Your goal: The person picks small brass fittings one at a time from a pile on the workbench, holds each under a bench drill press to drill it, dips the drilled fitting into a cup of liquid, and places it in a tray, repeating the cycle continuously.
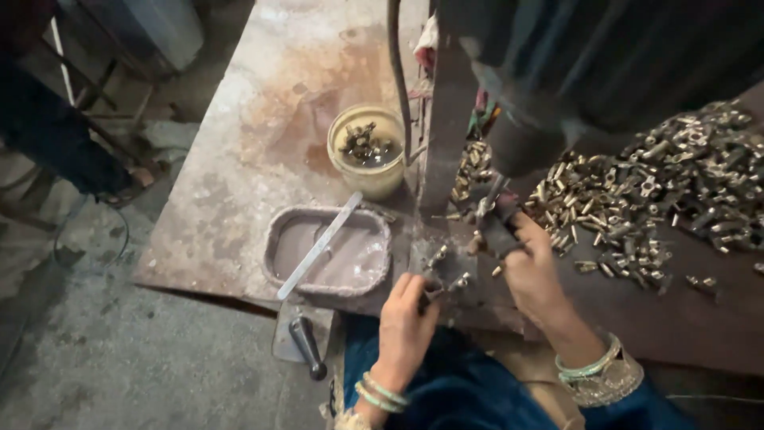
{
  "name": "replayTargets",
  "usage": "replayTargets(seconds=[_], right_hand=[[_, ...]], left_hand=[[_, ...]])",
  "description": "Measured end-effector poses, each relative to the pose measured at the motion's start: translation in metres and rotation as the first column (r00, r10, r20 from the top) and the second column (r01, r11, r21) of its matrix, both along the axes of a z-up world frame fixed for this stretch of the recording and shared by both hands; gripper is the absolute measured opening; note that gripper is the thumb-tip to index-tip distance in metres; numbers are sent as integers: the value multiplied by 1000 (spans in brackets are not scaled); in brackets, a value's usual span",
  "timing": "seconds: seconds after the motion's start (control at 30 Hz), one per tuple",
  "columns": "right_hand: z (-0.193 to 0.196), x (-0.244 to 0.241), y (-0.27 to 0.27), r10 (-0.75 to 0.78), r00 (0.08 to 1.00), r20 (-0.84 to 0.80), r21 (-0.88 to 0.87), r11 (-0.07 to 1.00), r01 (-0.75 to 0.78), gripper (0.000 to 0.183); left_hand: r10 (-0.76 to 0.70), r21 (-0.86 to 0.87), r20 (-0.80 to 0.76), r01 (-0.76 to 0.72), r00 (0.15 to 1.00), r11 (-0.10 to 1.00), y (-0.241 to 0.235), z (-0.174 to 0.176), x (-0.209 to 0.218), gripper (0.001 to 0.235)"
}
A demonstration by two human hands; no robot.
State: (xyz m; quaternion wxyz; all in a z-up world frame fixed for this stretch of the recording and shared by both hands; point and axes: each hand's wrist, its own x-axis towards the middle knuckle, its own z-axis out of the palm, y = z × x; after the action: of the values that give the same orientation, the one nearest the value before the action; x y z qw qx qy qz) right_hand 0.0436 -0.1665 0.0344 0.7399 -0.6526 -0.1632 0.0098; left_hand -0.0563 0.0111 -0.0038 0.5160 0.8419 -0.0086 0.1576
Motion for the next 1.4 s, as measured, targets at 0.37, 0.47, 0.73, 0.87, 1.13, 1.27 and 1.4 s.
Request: replayTargets(seconds=[0.37,0.47,0.73,0.87,1.13,1.27,1.4], right_hand=[[-6,1,0,-44,996,-83,20,999,46,41],[-2,3,0,-34,997,-65,-2,999,34,37],[-12,8,-6,4,988,-155,91,996,10,32],[-78,19,-34,37,968,-248,69,997,-21,36],[-198,8,-89,-34,999,-14,-258,966,29,56],[-92,-8,-58,-49,990,-129,-630,776,-43,53],[-100,-37,-73,167,986,-18,-884,459,-94,61]], left_hand=[[-28,370,117,-17,993,929,-5,25,55,21],[50,-162,-27,-53,998,985,-4,36,42,28],[12,-812,-130,-113,991,573,-8,79,32,43],[169,-502,386,53,907,863,-7,135,38,39],[-2,140,419,-62,908,988,2,49,48,42],[-122,135,-68,130,990,982,10,53,52,18],[-412,32,-203,427,888,904,44,38,45,17]])
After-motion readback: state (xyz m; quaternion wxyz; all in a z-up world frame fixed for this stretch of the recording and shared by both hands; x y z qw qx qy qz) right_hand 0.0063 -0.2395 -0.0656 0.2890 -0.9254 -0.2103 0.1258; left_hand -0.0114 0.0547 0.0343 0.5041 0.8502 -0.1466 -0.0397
